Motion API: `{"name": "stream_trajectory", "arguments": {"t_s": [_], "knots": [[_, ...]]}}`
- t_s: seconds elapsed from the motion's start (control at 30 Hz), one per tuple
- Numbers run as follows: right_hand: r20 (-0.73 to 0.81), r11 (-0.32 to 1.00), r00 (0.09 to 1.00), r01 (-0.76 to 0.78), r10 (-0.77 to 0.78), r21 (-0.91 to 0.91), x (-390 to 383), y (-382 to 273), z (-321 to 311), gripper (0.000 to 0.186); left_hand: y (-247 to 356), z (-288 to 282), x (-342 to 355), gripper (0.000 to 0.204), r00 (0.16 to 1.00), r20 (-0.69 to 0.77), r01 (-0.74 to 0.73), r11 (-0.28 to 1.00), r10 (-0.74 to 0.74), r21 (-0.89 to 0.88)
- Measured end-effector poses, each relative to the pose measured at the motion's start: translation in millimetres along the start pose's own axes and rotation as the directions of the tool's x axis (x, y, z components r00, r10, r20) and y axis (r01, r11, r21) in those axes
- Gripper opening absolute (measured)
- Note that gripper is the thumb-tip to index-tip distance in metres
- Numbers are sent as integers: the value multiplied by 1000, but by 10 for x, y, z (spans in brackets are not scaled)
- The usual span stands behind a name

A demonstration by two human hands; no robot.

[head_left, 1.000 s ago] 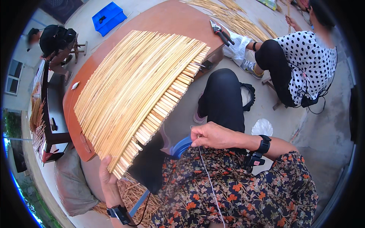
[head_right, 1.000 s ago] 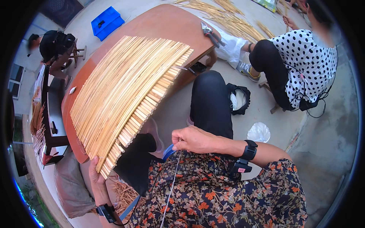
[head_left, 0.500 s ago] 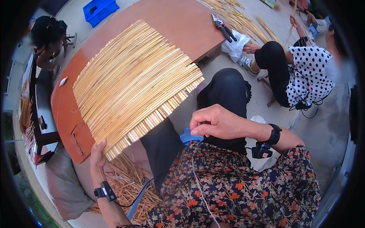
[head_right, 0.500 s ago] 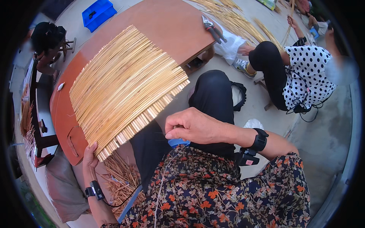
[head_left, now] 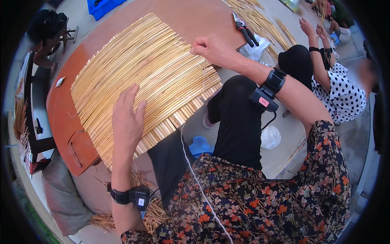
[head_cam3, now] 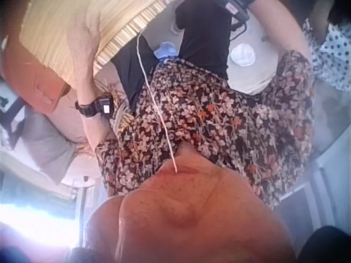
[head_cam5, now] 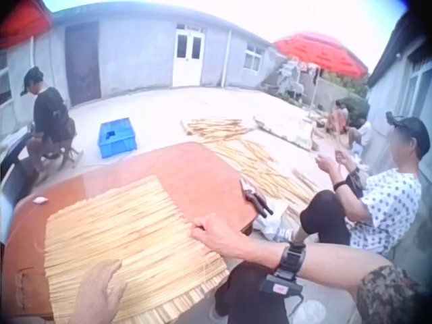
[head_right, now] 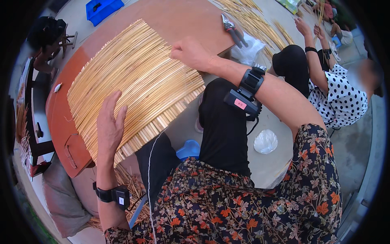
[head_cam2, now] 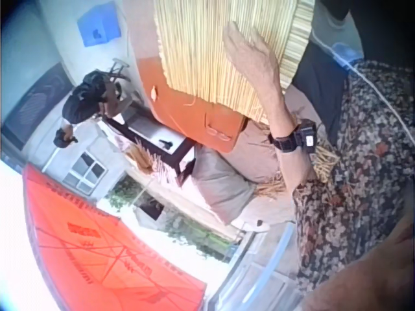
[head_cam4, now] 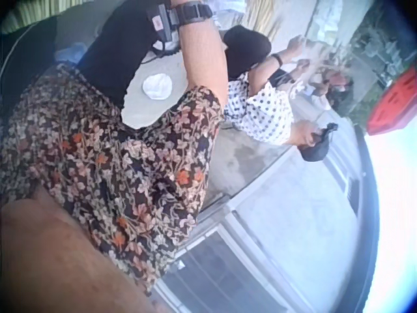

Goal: The person threads a needle and uses it to bind together long straw stalks on a table to create a woven mat. The person pulls thread through the material and uses shears to trim the thread after securing a section.

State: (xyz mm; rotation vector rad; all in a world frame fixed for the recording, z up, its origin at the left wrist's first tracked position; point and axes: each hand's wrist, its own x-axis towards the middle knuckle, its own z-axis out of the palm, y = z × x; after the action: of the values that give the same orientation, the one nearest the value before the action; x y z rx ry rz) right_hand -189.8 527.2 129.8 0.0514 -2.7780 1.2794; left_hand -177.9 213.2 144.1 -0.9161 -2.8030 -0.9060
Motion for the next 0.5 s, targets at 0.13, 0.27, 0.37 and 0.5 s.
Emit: {"name": "stream_trajectory", "arguments": {"t_s": [0.13, 0.27, 0.37, 0.5], "knots": [[6, 989, 1000, 19, -18, -145, 473, 210, -81, 19, 48, 755, 608, 50, 979, -39, -192, 972, 199, 137], [124, 942, 992, 23, 20, -335, 707, 204, -55, 16, -24, 1123, 884, 60, 998, 3, -65, 965, 67, 253], [146, 940, 989, 39, 12, -339, 774, 322, -24, 18, -40, 1341, 879, 65, 999, 18, -31, 948, 27, 315], [184, 901, 975, -31, 122, -432, 857, 344, 27, 20, -115, 1472, 829, 68, 995, -64, -58, 947, 82, 317]]}}
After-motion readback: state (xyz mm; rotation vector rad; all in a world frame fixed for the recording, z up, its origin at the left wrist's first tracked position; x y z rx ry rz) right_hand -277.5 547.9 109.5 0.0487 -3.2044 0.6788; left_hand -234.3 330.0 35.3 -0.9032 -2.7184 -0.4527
